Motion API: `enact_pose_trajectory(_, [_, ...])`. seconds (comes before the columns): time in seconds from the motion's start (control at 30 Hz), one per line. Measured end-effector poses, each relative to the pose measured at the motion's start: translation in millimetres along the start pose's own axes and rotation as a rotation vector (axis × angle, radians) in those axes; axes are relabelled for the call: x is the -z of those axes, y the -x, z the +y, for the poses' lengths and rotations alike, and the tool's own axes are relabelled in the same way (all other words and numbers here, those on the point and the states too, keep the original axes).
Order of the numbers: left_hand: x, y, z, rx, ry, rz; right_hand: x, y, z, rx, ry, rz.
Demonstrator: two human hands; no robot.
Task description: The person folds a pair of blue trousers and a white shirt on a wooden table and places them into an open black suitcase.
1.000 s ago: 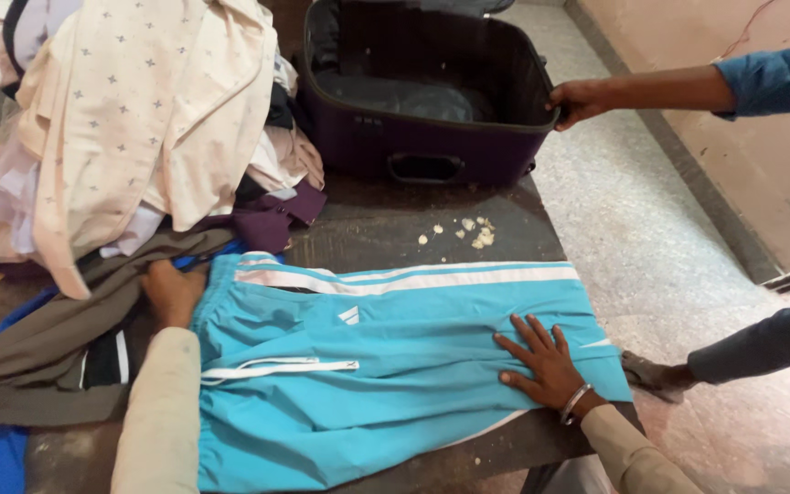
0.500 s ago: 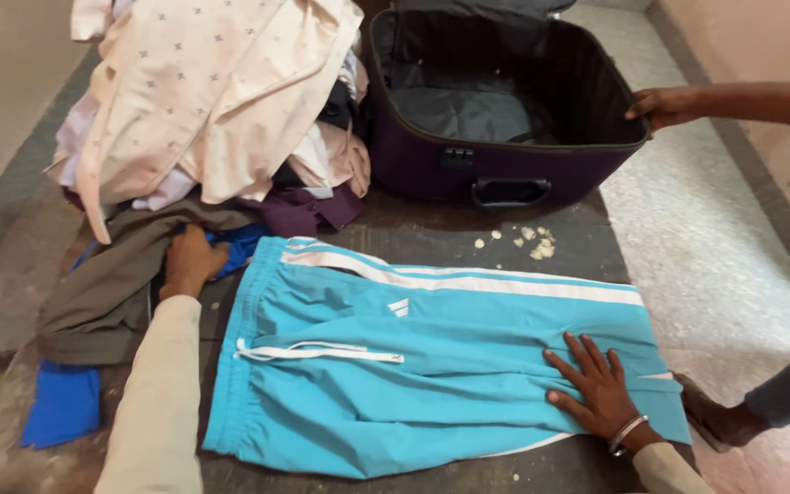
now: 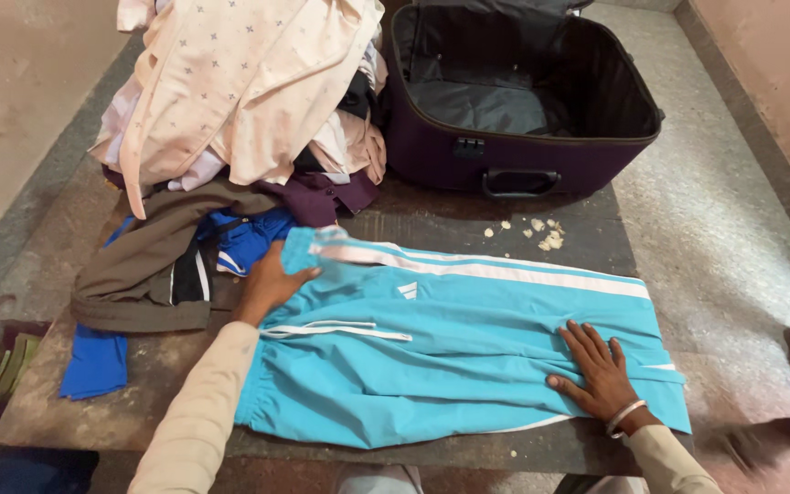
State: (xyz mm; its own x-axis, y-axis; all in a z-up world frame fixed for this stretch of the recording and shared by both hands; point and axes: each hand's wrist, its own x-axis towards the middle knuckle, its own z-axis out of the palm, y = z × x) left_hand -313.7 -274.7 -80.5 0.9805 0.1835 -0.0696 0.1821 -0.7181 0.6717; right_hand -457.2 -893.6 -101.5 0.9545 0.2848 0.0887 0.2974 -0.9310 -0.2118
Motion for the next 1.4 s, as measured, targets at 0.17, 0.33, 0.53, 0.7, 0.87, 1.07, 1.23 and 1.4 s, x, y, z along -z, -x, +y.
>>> enact_pose_trajectory(0.17, [65.4, 48.6, -40.9, 0.14, -0.24, 0.155, 15.3, 5.8, -18.4, 0.117, 0.001, 0.005])
enact_pose_trajectory(0.33, [75.7, 39.8, -48.5, 0.168, -0.375, 0.333, 16.8, 8.3, -62.9, 0.238, 0.021, -0.047])
enact_pose_trajectory(0.53, [49.1, -17.1, -45.4, 0.093, -0.564, 0.522, 13.0, 21.1, -46.4, 0.151, 0.057, -0.075])
enact_pose_trajectory(0.7, [79.1, 2.4, -53.9, 0.033, -0.364, 0.324, 15.7, 81.9, 69.6, -0.252, -0.033, 0.243])
enact_pose_trajectory(0.87, [96.4, 151.9, -87.0, -0.308, -0.452, 0.55, 27.3, 130.0, 156.0, -0.971, -0.798, 0.331])
enact_pose_trajectory(1.07, [77.2, 258.2, -124.5, 0.291, -0.263, 0.298, 21.0, 145.1, 161.9, -1.068, -1.493, 0.07])
enact_pose_trajectory(1.23, [72.2, 247.6, -172.1, 0.378, 0.345, 0.193, 41.4, 142.4, 169.7, -1.031, -1.333, 0.143])
enact_pose_trajectory(1.4, [129.7, 214.8, -197.9, 0.049, 0.605, 0.163, 86.9, 149.9, 201.3, -1.005, -0.753, 0.35])
